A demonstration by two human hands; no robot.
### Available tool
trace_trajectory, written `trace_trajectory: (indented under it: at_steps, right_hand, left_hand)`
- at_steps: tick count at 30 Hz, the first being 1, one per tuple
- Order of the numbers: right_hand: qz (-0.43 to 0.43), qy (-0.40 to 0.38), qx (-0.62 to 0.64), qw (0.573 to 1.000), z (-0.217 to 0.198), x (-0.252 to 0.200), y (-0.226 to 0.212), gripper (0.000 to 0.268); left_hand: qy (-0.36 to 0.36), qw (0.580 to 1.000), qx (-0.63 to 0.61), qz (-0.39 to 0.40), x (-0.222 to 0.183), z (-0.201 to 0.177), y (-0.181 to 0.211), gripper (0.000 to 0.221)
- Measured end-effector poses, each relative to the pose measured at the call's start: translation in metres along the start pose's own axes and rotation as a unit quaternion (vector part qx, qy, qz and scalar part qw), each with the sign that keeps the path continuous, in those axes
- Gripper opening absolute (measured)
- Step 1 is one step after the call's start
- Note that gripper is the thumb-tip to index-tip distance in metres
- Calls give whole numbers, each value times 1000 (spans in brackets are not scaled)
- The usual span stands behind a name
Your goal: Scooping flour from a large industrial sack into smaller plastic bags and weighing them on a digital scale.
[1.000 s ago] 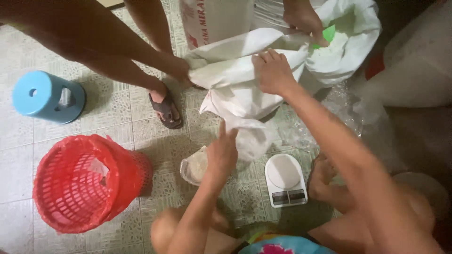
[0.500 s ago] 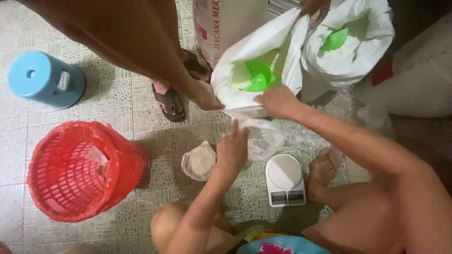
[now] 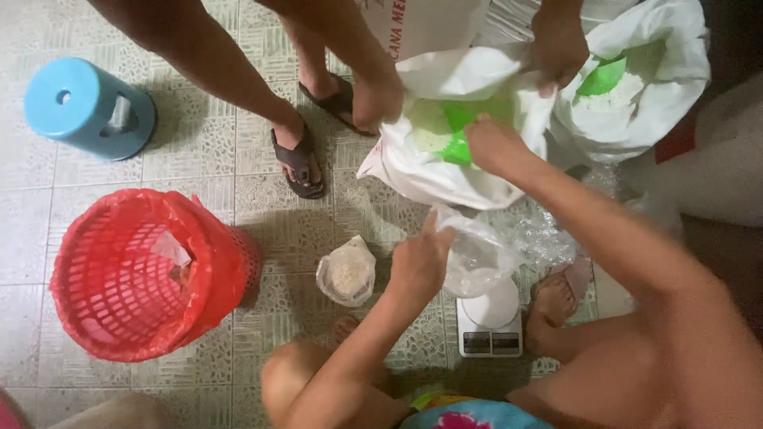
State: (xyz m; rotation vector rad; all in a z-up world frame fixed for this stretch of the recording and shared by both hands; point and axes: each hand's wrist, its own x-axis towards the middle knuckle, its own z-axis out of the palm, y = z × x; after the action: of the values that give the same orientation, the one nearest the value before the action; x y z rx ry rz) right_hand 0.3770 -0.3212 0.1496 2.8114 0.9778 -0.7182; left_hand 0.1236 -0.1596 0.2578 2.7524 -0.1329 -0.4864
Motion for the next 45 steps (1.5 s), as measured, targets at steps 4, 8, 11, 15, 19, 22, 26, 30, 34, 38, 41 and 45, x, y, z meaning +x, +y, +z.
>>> trace_trajectory:
  at_steps: [4, 8, 11, 15, 19, 22, 26, 30, 34, 38, 41, 45]
  right_hand:
    - [126, 53, -164, 977, 124, 81, 93, 34]
    - [170, 11, -122, 978, 81, 71, 84, 35]
    - [131, -8, -126, 983, 45, 44, 43, 32]
    - [130, 82, -45, 987, 22, 52, 52, 37]
    - [24, 175, -219, 960, -26, 17, 34, 34]
    - [-9, 220, -313, 924, 12, -1, 69, 35]
    - [111, -21, -10, 994, 31, 9, 34, 55]
    - [158, 35, 33, 986, 71, 52, 20, 34]
    - [183, 15, 145, 972, 50, 28, 10, 43]
    - [213, 17, 166, 963, 30, -12, -15, 44]
    - [222, 26, 203, 953, 14, -28, -20, 51]
    - [246, 45, 238, 938, 18, -9, -36, 48]
  left_hand:
    - [25, 999, 11, 22, 10, 20, -9, 16]
    - [25, 1000, 3, 9, 11, 10, -10, 16]
    - [-19, 1000, -25, -5, 16, 10, -15, 20]
    - [-38, 997, -60, 4, 23, 9, -22, 27]
    - [-28, 997, -75, 10, 28, 13, -22, 29]
    - [-31, 999, -28, 9, 34, 32, -24, 37]
    - [-23, 999, -33, 12, 21, -3, -9, 37]
    - [-51, 998, -44, -3, 10, -36, 0, 55]
    - [-69, 997, -36, -28, 8, -25, -12, 61]
    - [-71, 996, -52, -34, -4, -35, -16, 66]
    - [-85, 994, -54, -52, -13, -41, -18, 66]
    - [-109, 987, -92, -79, -15, -46, -32, 69]
